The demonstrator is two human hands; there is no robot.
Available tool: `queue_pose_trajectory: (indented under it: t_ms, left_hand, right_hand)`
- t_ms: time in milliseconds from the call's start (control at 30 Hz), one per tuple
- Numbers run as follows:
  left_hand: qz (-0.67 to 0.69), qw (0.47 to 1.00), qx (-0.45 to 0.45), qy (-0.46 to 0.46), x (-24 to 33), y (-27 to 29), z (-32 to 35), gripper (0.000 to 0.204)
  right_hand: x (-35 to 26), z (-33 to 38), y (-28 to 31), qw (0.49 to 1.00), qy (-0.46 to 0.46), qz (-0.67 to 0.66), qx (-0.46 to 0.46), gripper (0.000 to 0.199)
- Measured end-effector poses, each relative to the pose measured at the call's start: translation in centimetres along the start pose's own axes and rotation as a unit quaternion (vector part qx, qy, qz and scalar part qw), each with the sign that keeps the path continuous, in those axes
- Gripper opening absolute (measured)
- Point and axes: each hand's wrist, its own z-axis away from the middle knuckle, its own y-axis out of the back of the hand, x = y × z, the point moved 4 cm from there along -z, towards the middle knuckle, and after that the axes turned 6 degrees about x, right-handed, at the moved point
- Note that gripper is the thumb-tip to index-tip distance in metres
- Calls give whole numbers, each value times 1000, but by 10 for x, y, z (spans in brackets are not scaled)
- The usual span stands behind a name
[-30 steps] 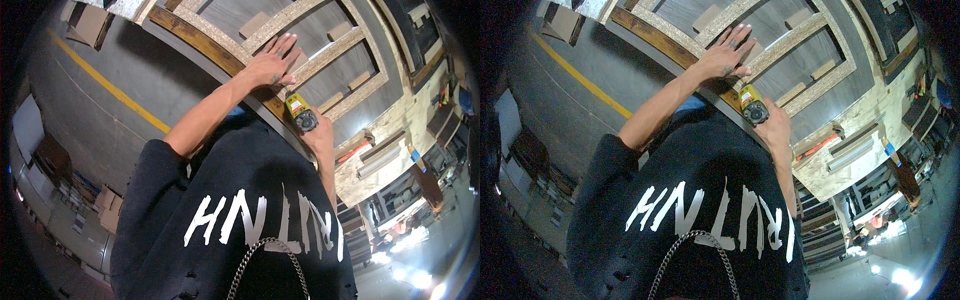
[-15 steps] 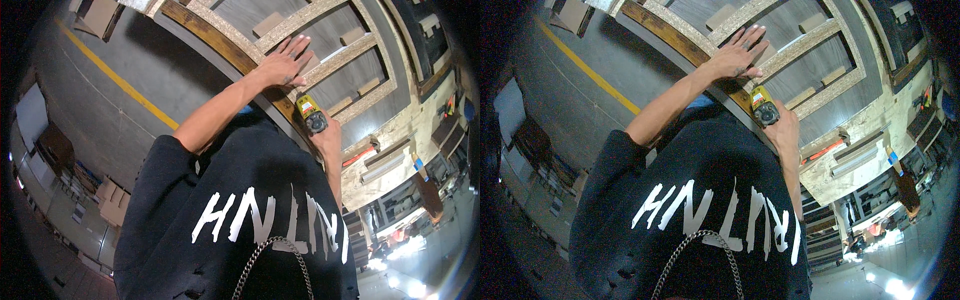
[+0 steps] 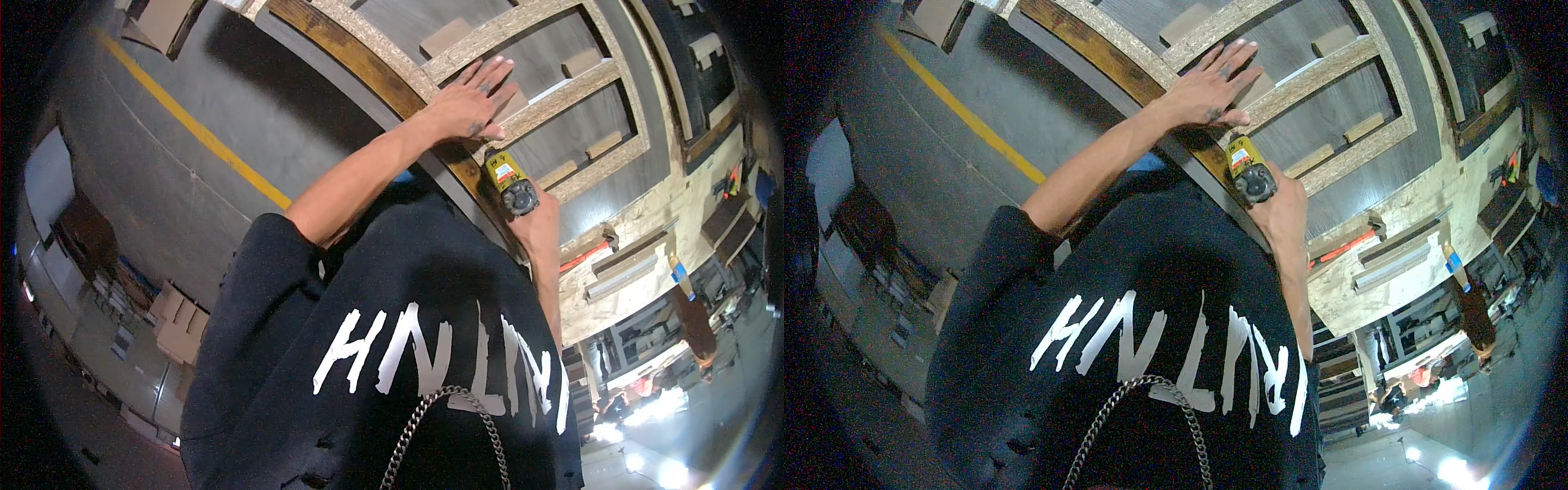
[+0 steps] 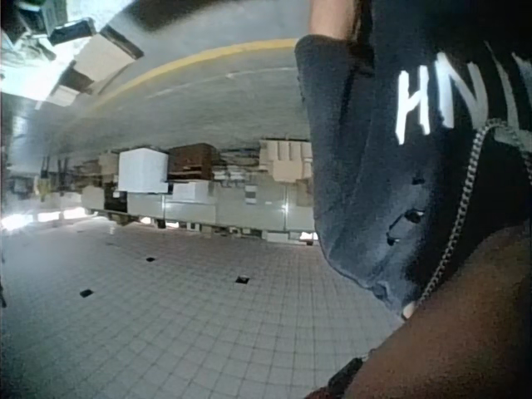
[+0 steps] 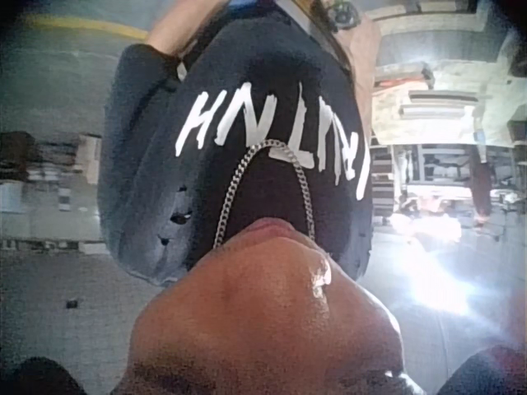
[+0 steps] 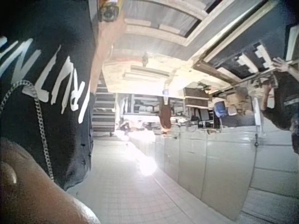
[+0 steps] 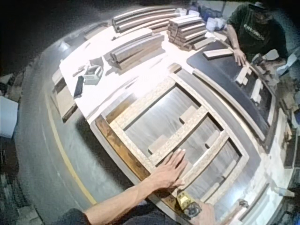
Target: Assembling a wooden frame by placing slats into a pre-cut panel and securing them with a nail gun.
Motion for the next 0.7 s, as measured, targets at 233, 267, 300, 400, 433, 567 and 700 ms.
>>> queue_pose_trajectory:
  t_ms: [233, 267, 300, 400, 433, 567, 700]
  left_hand:
    - [-8, 1000, -11, 6, -1, 0, 0, 92]
    - [0, 1000, -11, 7, 0, 1, 0, 92]
    - [0, 1000, -10, 7, 1, 1, -1, 92]
    - [-12, 999, -32, 11, 2, 0, -3, 92]
    - [1, 1000, -23, 14, 1, 1, -2, 92]
    - [-4, 1000, -25, 10, 1, 1, -1, 93]
    - [2, 1000, -22, 11, -4, 0, -2, 93]
  right_hand:
    - [2, -3, -1, 1000, -6, -17, -9, 40]
    - [2, -3, -1, 1000, -6, -16, -10, 40]
    - [4, -3, -2, 1000, -1, -4, -1, 41]
    - [13, -3, -8, 999, 9, 30, 25, 42]
    - [11, -5, -7, 998, 17, 53, 40, 42]
    - [4, -8, 1, 999, 23, 31, -6, 41]
    - [-12, -14, 2, 1000, -3, 10, -19, 36]
